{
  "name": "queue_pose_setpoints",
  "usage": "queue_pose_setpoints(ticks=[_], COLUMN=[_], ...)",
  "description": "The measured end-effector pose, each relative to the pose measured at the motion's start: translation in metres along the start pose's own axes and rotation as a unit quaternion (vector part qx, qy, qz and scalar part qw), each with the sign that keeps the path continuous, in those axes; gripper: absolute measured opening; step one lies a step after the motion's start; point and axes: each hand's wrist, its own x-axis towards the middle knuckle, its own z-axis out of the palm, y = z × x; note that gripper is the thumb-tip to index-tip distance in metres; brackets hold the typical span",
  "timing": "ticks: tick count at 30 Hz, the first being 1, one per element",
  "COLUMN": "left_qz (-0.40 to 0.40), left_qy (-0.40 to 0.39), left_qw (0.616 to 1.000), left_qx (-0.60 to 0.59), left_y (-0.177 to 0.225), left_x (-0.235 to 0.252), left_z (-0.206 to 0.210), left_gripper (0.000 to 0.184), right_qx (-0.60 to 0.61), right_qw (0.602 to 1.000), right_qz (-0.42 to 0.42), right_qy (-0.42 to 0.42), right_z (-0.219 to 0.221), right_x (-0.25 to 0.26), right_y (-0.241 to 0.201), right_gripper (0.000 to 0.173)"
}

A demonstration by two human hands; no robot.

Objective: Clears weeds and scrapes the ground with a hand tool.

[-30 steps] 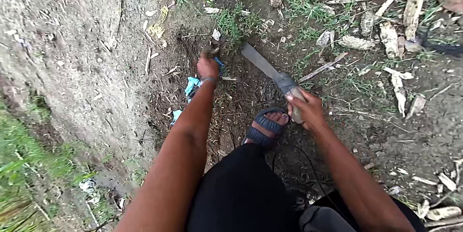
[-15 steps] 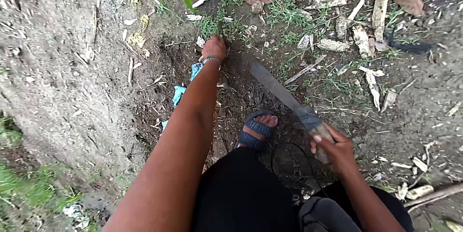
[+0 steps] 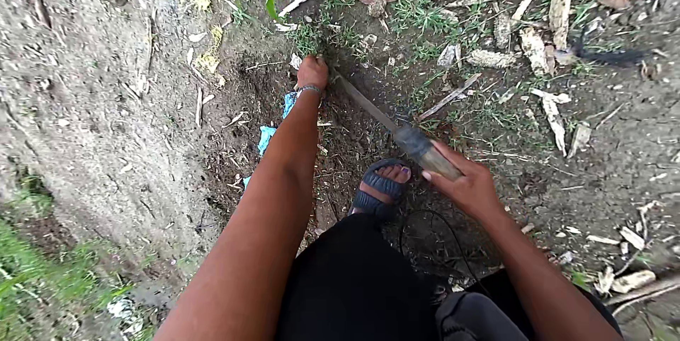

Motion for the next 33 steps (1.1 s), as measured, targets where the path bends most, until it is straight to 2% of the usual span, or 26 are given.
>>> queue_pose_setpoints(ticks=[3, 5, 7, 9, 12, 14, 16, 17, 19, 22, 24, 26, 27, 30, 33], left_qz=[-0.002, -0.003, -0.001, -0.001, -0.008, -0.004, -0.013, -0.032, -0.081, -0.122, -0.133, -0.13, -0.11, 0.007, 0.057], left_qy=[-0.005, -0.005, -0.008, -0.009, 0.008, 0.015, 0.027, 0.034, 0.042, 0.061, 0.097, 0.137, 0.157, 0.182, 0.101], left_qw=[1.0, 1.0, 1.0, 1.0, 0.999, 0.999, 0.999, 0.998, 0.995, 0.99, 0.985, 0.979, 0.978, 0.976, 0.99], left_qx=[-0.013, -0.017, -0.019, -0.014, -0.039, -0.03, -0.032, -0.033, -0.028, -0.027, -0.053, -0.072, -0.083, -0.12, -0.075], left_y=[-0.003, -0.004, -0.003, -0.002, 0.005, 0.0, -0.013, -0.026, -0.063, -0.11, -0.12, -0.113, -0.105, -0.081, -0.048], left_x=[0.002, 0.003, 0.003, 0.004, 0.003, 0.001, -0.003, -0.008, -0.021, -0.04, -0.042, -0.041, -0.038, -0.017, -0.004], left_z=[-0.001, 0.0, -0.001, -0.003, -0.007, -0.013, -0.015, -0.015, -0.013, -0.004, -0.002, -0.007, -0.01, -0.017, -0.011], left_gripper=[0.052, 0.052, 0.052, 0.053, 0.055, 0.055, 0.055, 0.054, 0.055, 0.056, 0.054, 0.053, 0.052, 0.041, 0.047], right_qx=[0.214, 0.3, 0.294, 0.298, 0.293, 0.207, -0.005, -0.098, -0.149, 0.015, 0.139, 0.251, 0.275, 0.242, 0.216], right_qw=[0.971, 0.943, 0.94, 0.935, 0.946, 0.974, 0.999, 0.991, 0.979, 0.999, 0.988, 0.962, 0.952, 0.957, 0.965], right_qz=[0.104, 0.14, 0.173, 0.191, 0.136, 0.08, -0.016, -0.084, -0.137, -0.023, 0.061, 0.111, 0.13, 0.162, 0.148], right_qy=[0.006, 0.017, 0.014, -0.013, -0.043, -0.038, -0.043, -0.031, -0.012, -0.032, -0.02, -0.008, -0.006, -0.011, -0.027], right_z=[-0.021, -0.022, -0.01, 0.016, 0.051, 0.054, 0.043, 0.039, 0.03, 0.009, -0.001, -0.002, 0.0, 0.025, 0.058], right_x=[-0.042, -0.049, -0.021, 0.036, 0.11, 0.11, 0.088, 0.071, 0.034, -0.019, -0.041, -0.047, -0.04, 0.009, 0.045], right_y=[0.029, 0.041, 0.035, 0.021, -0.003, -0.019, -0.03, -0.029, -0.017, 0.006, 0.017, 0.025, 0.023, 0.002, -0.006], right_gripper=[0.065, 0.065, 0.063, 0.057, 0.057, 0.061, 0.064, 0.063, 0.061, 0.062, 0.067, 0.068, 0.068, 0.064, 0.066])
